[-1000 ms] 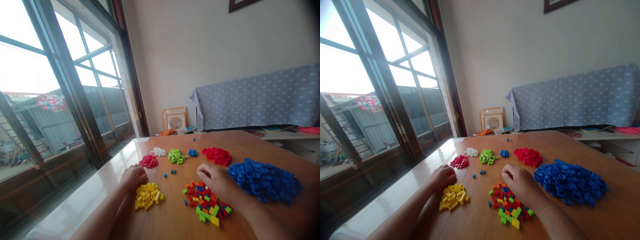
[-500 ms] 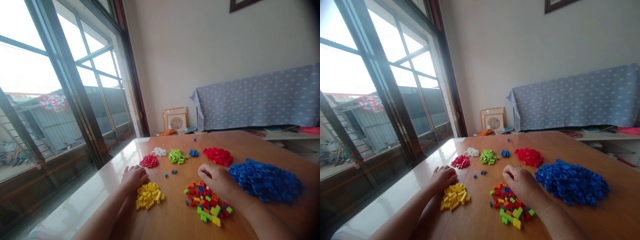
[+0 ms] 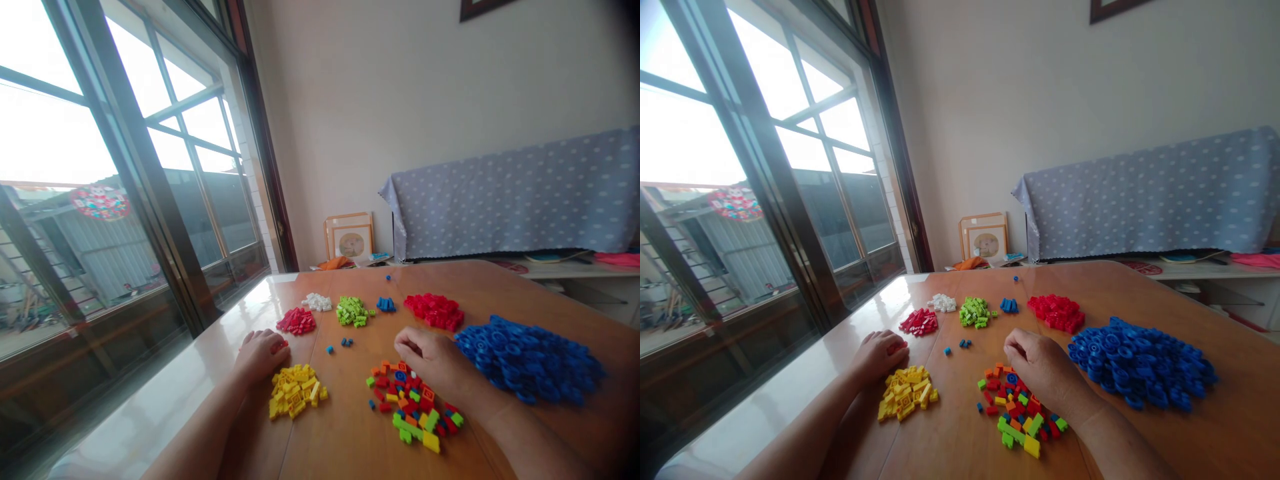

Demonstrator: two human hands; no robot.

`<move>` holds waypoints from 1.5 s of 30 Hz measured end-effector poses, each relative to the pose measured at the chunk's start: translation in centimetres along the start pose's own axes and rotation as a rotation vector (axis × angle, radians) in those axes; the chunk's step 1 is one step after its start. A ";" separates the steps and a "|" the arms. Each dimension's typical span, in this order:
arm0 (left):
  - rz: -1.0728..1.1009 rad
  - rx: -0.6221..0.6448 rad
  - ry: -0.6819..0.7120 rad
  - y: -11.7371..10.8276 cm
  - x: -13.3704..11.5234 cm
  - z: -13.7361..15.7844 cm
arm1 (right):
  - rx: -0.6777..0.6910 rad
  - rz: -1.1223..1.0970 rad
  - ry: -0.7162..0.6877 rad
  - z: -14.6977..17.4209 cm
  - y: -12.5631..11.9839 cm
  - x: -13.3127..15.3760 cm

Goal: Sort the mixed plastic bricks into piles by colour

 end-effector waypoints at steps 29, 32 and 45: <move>0.105 -0.070 0.069 -0.6 0.0 0.8 | 0.007 0.051 0.003 -0.2 0.9 -1.2; 0.138 -0.088 0.051 -0.9 0.2 0.8 | -0.001 0.057 -0.008 -0.2 1.1 -1.5; 0.555 -0.417 -0.504 0.8 6.5 0.7 | -0.004 0.057 -0.024 0.0 0.7 -0.9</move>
Point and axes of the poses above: each hand's wrist, its own z-axis away from the middle knuckle, its own y-axis out of the palm, x = y × z, the point moved 2 cm from there along -z, towards the middle knuckle, and after that the axes turned 3 degrees about -y, right-handed, at the moved point
